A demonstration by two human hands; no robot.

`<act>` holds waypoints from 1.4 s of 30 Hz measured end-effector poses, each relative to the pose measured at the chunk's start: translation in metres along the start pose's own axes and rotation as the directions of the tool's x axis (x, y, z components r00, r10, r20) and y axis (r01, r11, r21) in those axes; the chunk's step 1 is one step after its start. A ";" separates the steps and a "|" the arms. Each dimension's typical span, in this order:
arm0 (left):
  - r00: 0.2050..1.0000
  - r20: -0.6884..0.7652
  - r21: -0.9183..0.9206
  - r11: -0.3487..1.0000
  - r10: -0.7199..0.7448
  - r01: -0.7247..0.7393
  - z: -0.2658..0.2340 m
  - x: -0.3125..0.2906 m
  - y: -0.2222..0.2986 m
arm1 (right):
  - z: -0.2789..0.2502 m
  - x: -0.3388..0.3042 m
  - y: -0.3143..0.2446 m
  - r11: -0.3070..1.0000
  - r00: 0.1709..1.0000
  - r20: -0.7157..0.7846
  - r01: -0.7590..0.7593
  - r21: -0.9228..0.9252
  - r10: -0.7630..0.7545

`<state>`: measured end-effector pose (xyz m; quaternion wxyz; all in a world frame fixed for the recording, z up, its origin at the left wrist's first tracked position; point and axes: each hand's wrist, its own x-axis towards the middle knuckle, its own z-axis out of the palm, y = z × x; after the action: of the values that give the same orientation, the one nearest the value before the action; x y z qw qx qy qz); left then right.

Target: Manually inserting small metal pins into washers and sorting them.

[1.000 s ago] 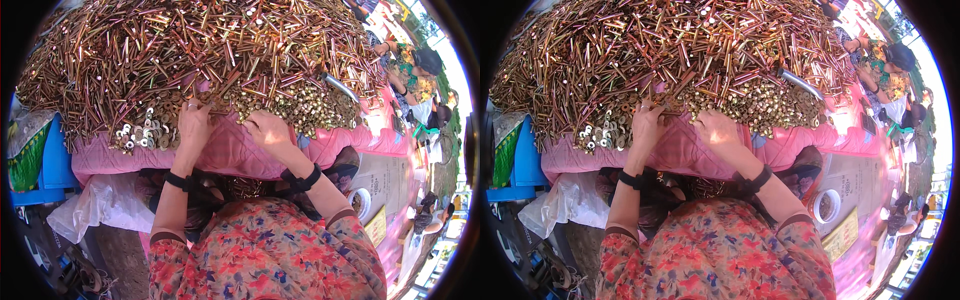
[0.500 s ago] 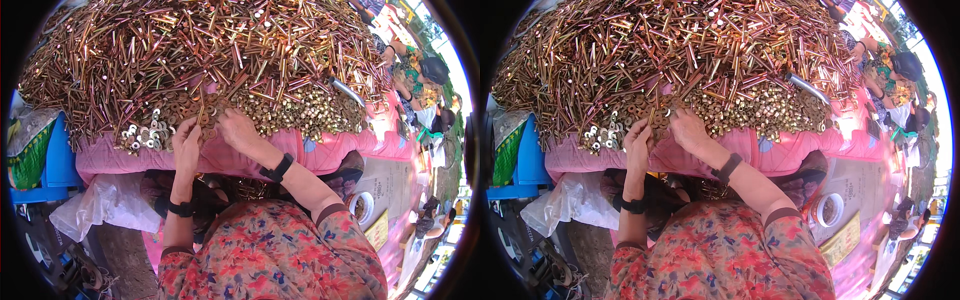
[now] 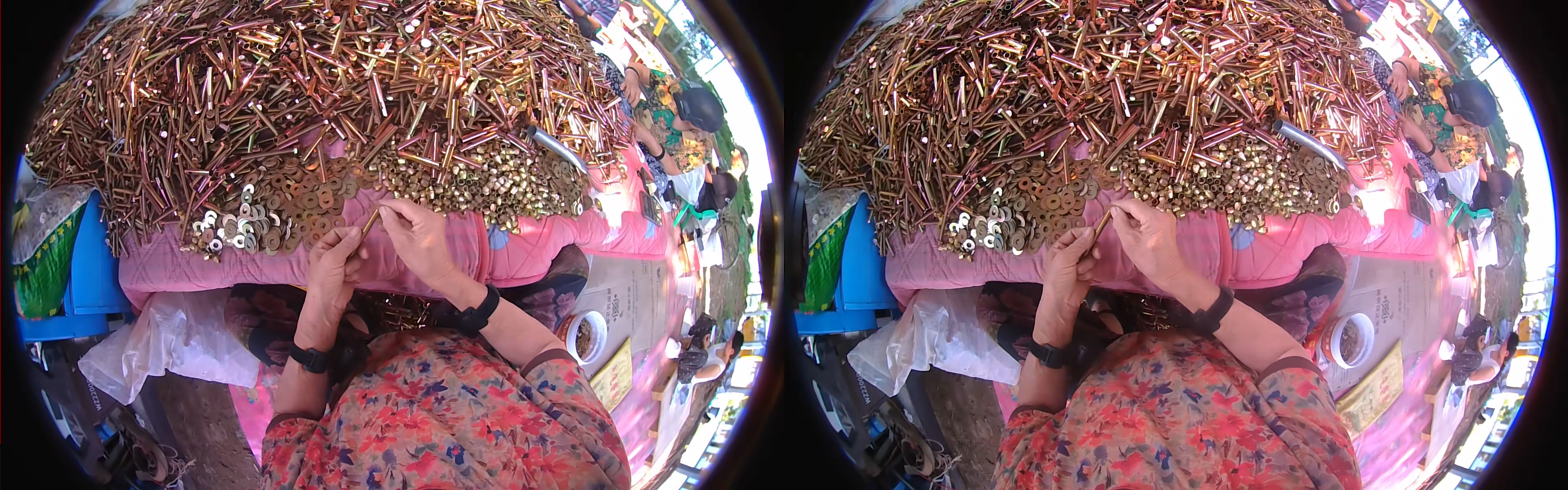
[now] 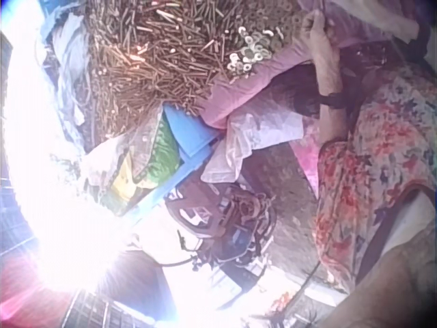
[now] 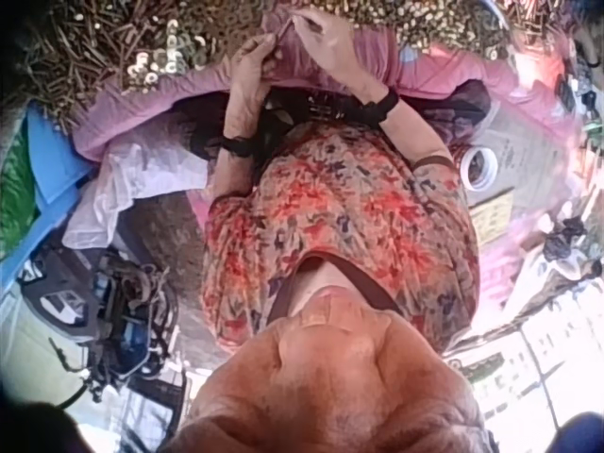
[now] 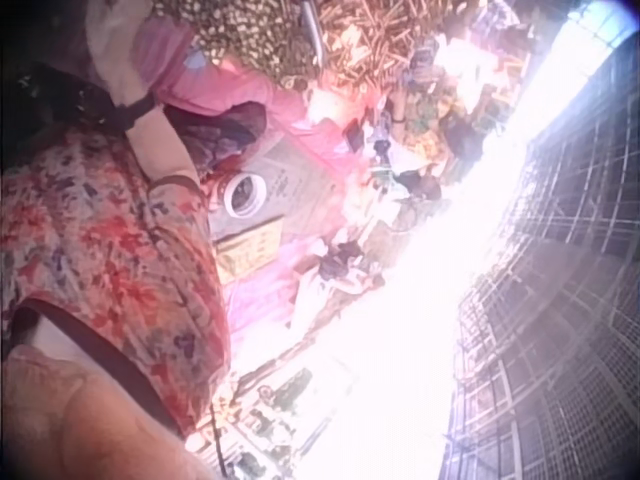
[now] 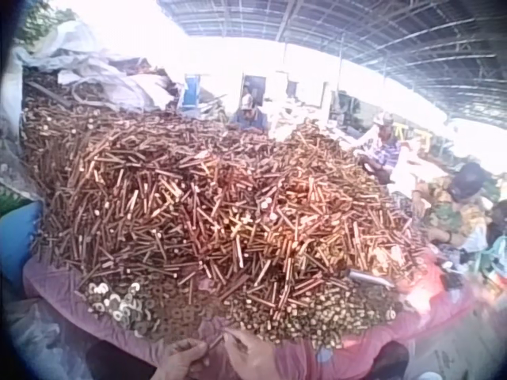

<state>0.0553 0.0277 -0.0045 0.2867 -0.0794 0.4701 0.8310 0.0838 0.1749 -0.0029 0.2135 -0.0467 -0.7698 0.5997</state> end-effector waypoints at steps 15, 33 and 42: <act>0.998 -0.039 0.008 0.998 0.056 -0.055 0.004 0.003 -0.001 | -0.049 0.072 0.005 0.277 0.971 0.194 0.227 -0.934 -0.142; 0.990 -0.037 0.085 0.987 0.138 -0.135 0.001 0.002 0.012 | -0.067 0.025 -0.010 0.972 0.975 0.200 0.139 -0.188 -0.100; 0.993 0.100 0.308 0.947 0.065 -0.093 -0.002 -0.004 0.009 | -0.076 0.018 -0.010 0.945 0.927 0.310 -0.276 0.175 0.214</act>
<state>0.0535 0.0208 0.0032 0.2828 0.0226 0.5852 0.7597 0.0990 0.2469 0.0257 0.0265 -0.0323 -0.7109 0.7020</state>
